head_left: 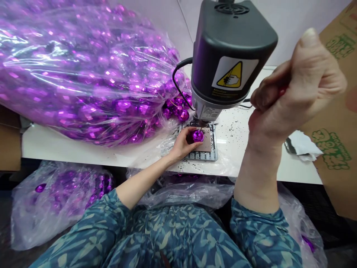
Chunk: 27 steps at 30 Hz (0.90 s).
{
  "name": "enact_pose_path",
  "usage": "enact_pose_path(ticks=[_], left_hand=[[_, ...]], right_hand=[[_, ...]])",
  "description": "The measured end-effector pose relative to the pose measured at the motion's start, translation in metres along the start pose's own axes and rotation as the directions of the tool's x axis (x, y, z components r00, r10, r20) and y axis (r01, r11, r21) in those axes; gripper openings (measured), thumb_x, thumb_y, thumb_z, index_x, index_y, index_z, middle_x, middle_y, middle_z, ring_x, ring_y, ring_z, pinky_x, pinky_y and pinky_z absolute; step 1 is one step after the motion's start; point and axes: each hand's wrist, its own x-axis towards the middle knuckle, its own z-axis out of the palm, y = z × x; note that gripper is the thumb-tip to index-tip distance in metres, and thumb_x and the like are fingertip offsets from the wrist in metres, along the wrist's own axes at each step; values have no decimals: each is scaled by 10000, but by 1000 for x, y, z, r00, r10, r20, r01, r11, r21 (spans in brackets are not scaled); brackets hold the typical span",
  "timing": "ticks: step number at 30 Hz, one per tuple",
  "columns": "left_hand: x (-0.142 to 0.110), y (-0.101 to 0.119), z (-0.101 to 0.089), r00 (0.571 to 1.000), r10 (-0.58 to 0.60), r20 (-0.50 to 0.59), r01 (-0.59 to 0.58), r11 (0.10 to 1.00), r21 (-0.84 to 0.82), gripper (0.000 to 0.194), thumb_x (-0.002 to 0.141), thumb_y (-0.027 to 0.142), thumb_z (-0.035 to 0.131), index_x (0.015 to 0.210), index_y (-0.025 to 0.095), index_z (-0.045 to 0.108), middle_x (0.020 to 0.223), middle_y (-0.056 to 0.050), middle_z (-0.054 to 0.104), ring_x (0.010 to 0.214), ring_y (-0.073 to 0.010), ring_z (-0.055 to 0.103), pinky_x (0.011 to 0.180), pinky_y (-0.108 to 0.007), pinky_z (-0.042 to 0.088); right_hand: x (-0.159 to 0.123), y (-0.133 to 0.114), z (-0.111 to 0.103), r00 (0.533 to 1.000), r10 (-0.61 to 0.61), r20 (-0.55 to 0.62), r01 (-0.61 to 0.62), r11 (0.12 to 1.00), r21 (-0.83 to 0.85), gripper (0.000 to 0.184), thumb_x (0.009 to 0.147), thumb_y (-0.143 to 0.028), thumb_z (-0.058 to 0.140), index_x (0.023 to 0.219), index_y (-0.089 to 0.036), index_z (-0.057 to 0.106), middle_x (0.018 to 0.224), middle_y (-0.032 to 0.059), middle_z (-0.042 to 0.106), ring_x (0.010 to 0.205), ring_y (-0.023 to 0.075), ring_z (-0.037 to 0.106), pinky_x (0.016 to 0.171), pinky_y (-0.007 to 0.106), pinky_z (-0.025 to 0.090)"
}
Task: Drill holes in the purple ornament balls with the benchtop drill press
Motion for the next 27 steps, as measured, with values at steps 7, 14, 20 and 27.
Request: enact_pose_path(ticks=[7, 14, 20, 27], left_hand=[[-60, 26, -45, 986, 152, 64, -162, 963, 213, 489, 872, 503, 843, 1242, 225, 686, 1145, -94, 757, 1079, -276, 714, 945, -447, 590], [-79, 46, -92, 915, 169, 366, -298, 894, 333, 391, 954, 549, 728, 1229, 273, 751, 1246, -107, 730, 1142, -281, 687, 960, -428, 585], [51, 10, -71, 994, 101, -27, -78, 889, 450, 297, 971, 278, 700, 1263, 231, 731, 1188, -114, 697, 1125, -311, 658, 1044, -492, 529], [91, -11, -47, 999, -7, -47, 23, 937, 347, 388, 792, 162, 814, 1172, 203, 750, 1103, -77, 643, 988, -259, 674, 978, -430, 570]], right_hand=[[2, 5, -2, 1000, -10, 29, 10, 1000, 4, 470, 818, -463, 707, 521, -145, 528, 435, -54, 372, 335, 23, 314, 388, 252, 161], [0, 0, -2, 1000, -1, 28, 1, 1000, -20, 474, 845, -460, 697, 520, -146, 553, 415, -64, 371, 357, -4, 342, 445, 210, 231], [0, -2, 0, 1000, 14, -11, -14, 999, 51, 453, 946, -225, 609, 502, -156, 545, 409, -62, 377, 337, 9, 326, 390, 234, 149], [-2, -5, -2, 998, 58, 11, -58, 998, -12, 449, 958, -186, 531, 512, -137, 542, 432, -78, 381, 374, -48, 373, 449, 174, 216]])
